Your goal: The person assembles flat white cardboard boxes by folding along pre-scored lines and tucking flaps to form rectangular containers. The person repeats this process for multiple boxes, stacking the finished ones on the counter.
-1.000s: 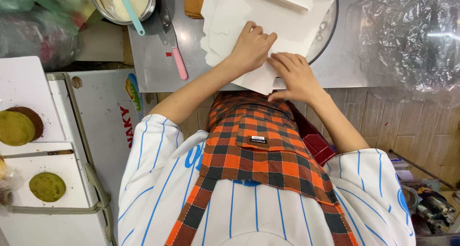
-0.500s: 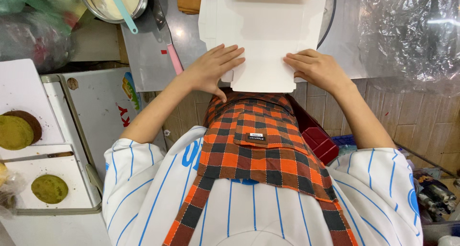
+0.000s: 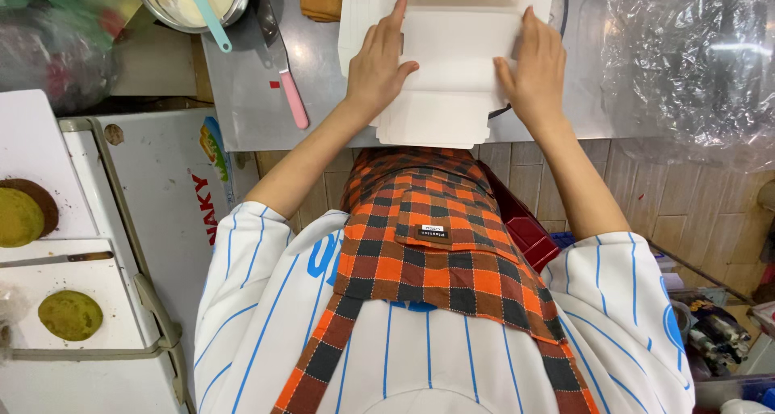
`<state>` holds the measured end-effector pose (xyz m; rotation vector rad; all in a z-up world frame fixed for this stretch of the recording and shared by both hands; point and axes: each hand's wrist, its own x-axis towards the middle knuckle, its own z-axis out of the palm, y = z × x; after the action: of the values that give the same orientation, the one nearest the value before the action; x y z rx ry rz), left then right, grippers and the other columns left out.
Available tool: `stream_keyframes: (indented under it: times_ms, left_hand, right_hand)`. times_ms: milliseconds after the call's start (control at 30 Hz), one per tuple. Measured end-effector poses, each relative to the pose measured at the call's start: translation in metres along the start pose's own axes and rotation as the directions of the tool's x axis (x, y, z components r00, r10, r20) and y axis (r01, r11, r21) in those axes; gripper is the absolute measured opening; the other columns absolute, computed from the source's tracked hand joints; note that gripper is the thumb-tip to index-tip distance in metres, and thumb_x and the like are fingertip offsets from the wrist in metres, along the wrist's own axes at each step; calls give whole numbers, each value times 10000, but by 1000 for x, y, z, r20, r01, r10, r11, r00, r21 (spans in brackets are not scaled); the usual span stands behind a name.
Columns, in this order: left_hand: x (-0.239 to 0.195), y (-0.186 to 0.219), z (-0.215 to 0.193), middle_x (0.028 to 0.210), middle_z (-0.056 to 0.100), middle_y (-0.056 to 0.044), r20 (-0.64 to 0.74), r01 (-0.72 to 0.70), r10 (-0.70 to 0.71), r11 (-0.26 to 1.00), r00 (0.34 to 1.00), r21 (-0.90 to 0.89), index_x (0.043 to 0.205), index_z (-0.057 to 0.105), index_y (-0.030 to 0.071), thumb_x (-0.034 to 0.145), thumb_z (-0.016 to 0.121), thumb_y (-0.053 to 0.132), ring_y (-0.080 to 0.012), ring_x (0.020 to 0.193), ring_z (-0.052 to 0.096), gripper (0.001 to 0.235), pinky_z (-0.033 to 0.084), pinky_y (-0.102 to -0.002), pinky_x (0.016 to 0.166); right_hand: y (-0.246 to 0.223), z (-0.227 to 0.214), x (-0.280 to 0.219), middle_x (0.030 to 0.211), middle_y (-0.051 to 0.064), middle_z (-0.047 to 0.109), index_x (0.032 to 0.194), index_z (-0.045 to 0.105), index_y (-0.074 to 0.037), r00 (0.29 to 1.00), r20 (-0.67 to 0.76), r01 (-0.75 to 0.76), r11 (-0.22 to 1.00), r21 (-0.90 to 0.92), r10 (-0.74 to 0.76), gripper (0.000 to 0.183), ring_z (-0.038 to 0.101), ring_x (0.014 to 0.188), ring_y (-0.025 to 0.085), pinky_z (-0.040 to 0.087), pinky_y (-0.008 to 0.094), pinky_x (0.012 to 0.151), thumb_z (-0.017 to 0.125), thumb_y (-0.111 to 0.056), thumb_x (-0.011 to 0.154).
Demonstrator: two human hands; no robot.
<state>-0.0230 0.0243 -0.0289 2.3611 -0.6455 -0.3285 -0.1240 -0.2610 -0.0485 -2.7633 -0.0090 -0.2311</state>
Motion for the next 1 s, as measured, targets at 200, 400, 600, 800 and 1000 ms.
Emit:
stream_keyframes:
  times_ms: [200, 400, 600, 800, 1000]
  left_hand:
    - [9, -23, 11, 1725, 272, -82, 32, -331, 446, 613, 894, 717, 1620, 319, 153, 943, 735, 109, -240, 1608, 227, 797, 145, -479, 1326]
    - [19, -24, 12, 1593, 449, -172, 57, -561, 578, 758, 814, 332, 1518, 491, -23, 867, 799, 309, -288, 1501, 377, 793, 240, -527, 1252]
    - [-7, -11, 24, 1053, 702, -41, -56, -624, 678, 702, 733, 343, 1096, 719, 81, 991, 818, 271, -191, 985, 686, 238, 546, -409, 992]
    - [-52, 19, 21, 1020, 716, -75, -170, -574, 677, 710, 716, 408, 1022, 694, 17, 859, 699, 63, -185, 924, 687, 169, 564, -304, 792]
    - [-27, 21, 19, 1025, 701, -54, 97, -382, 370, 905, 924, 187, 1120, 642, 95, 998, 712, 265, -215, 922, 686, 221, 558, -352, 793]
  right_hand:
    - [-15, 15, 8, 1632, 286, 339, 1592, 296, 80, 968, 125, 225, 974, -38, -219, 956, 280, 1556, 405, 120, 615, 1249, 770, -466, 967]
    - [-36, -2, 7, 1520, 219, 548, 1493, 509, 46, 965, 29, 260, 964, -46, -259, 899, 464, 1440, 355, 274, 575, 1192, 787, -570, 900]
    - [-54, -4, -25, 1233, 47, 731, 1177, 728, -69, 977, -77, 202, 979, 11, -201, 301, 652, 1088, 230, 452, 421, 933, 853, -239, 963]
    - [-80, -24, -44, 1112, 46, 716, 1082, 737, -48, 953, -172, 251, 968, -15, -250, 278, 666, 1027, 231, 529, 364, 882, 827, -146, 838]
    - [-57, -15, -19, 1065, 39, 712, 1150, 730, -97, 981, 185, 50, 999, 19, -53, 246, 651, 988, 220, 504, 388, 837, 754, -301, 1016]
